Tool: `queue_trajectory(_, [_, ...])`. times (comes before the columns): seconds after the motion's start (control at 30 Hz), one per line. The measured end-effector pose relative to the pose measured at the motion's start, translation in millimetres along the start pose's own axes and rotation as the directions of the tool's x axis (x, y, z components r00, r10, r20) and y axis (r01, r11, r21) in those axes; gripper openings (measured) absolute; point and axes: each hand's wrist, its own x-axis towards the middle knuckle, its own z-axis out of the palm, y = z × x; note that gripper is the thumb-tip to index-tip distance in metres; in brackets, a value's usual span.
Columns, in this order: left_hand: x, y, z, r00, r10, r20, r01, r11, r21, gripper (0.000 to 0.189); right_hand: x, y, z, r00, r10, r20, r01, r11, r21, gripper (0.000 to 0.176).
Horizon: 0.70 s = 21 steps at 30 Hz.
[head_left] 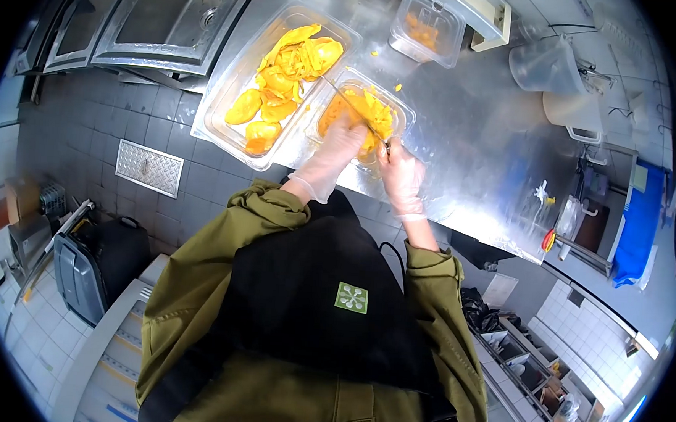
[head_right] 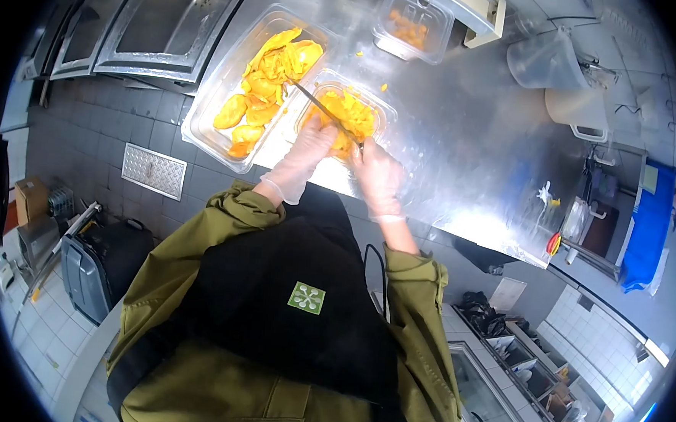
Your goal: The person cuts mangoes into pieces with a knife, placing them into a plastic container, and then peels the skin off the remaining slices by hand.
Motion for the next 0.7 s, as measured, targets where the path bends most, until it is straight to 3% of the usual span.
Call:
queue_trajectory(0.1, [1,2,-1,0.999,-0.051,0.007,0.051,0.997,-0.052,0.033,3,-2,3,1.0,-0.004,0.014,0.004,1.0,-0.01,0.022])
queue_trajectory(0.2, [-7,13,1,0.989,-0.136,-0.06,0.137,0.99,0.014,0.034,8,-5,8,1.0,-0.013,0.002,0.013,1.0,-0.014,0.022])
queue_trajectory(0.3, [-4,4,-5,0.991,-0.128,-0.024,0.128,0.992,-0.005,0.036,9,-7,11,0.999,-0.034,-0.017,0.033,0.999,-0.01,0.021])
queue_trajectory(0.4, [3,-6,-11,0.992,-0.121,-0.027,0.123,0.988,0.091,0.036,12,-9,12,0.999,-0.037,-0.022,0.036,0.999,-0.013,0.021])
queue_trajectory(0.6, [6,-10,-13,0.999,0.009,-0.04,-0.002,0.987,0.159,0.037,19,-11,14,0.997,-0.046,-0.06,0.048,0.998,0.039,0.022])
queue_trajectory(0.7, [8,-12,-15,0.996,-0.016,-0.092,0.046,0.941,0.336,0.038,21,-11,17,0.996,-0.057,-0.062,0.06,0.997,0.05,0.023])
